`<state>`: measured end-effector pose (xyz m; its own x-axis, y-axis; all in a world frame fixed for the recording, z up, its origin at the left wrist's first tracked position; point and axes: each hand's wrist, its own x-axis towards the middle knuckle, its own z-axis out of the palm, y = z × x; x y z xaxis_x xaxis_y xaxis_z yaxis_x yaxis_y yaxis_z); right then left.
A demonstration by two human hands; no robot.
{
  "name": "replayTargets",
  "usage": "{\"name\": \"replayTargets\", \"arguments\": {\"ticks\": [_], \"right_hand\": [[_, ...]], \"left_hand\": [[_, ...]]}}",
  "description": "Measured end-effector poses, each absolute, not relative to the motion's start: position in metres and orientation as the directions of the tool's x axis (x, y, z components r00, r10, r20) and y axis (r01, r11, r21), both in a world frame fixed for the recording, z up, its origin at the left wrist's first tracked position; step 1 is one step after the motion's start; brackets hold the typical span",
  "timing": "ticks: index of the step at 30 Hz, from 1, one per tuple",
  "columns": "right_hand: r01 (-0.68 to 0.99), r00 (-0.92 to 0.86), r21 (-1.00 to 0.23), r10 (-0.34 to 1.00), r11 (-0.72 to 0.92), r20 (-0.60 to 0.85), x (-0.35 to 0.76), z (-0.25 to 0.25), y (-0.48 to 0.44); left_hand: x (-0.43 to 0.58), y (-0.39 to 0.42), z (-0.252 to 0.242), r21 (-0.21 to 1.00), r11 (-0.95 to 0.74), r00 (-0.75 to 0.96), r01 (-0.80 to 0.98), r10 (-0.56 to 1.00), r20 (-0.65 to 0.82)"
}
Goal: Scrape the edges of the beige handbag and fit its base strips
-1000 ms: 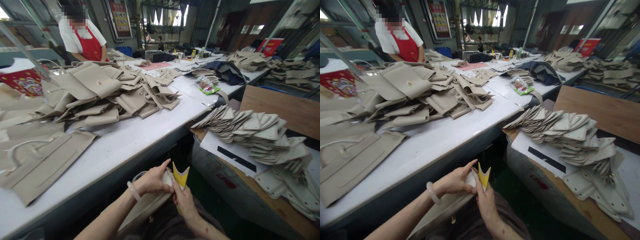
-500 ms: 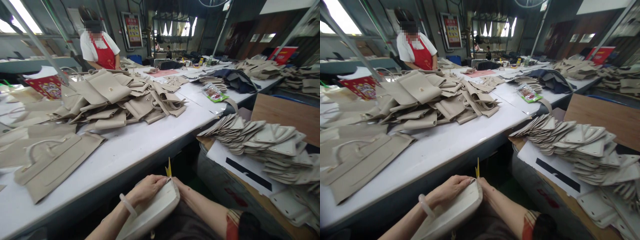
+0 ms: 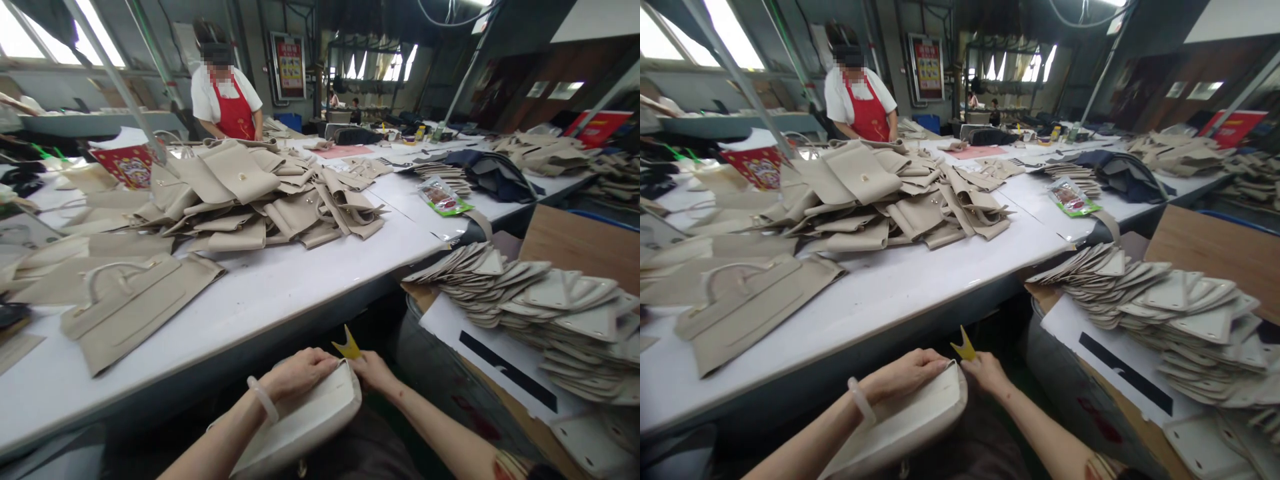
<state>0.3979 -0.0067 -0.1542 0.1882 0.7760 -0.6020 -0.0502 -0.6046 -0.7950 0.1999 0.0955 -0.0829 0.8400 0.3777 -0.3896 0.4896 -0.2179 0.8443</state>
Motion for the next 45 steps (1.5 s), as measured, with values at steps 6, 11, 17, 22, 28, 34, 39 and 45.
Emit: {"name": "replayTargets", "arguments": {"ticks": [6,11,17,22,28,34,39,45], "right_hand": [[0.318,-0.081,-0.701,0.718,-0.639,-0.691,0.469,-0.107,-0.028],[0.775,-0.240,-0.615,0.833,-0.145,-0.499,0.454,-0.086,-0.007],[0.933,-0.178,-0.338,0.974,0.122,-0.139,0.434,-0.081,0.030],[0.902,-0.397,-0.211,0.915,0.376,-0.067,0.432,-0.077,0.048],[0.884,-0.460,-0.117,0.888,0.453,-0.032,0.433,-0.077,0.050],[0.875,-0.483,-0.069,0.874,0.479,-0.054,0.430,-0.075,0.050],[0.887,-0.462,-0.036,0.882,0.461,-0.089,0.425,-0.076,0.046],[0.925,-0.378,-0.019,0.915,0.380,-0.143,0.417,-0.077,0.032]], "left_hand": [[0.199,0.098,-0.089,0.865,-0.090,0.816,0.494,0.392,-0.425],[0.199,0.101,-0.099,0.868,-0.029,0.773,0.496,0.469,-0.426],[0.199,0.098,-0.104,0.882,-0.005,0.742,0.472,0.542,-0.394],[0.199,0.093,-0.092,0.907,-0.075,0.773,0.414,0.555,-0.307],[0.199,0.090,-0.074,0.907,-0.166,0.814,0.387,0.524,-0.252],[0.199,0.089,-0.073,0.870,-0.209,0.803,0.447,0.523,-0.287],[0.199,0.087,-0.073,0.824,-0.311,0.806,0.474,0.531,-0.263],[0.198,0.086,-0.071,0.753,-0.463,0.832,0.467,0.519,-0.196]]}}
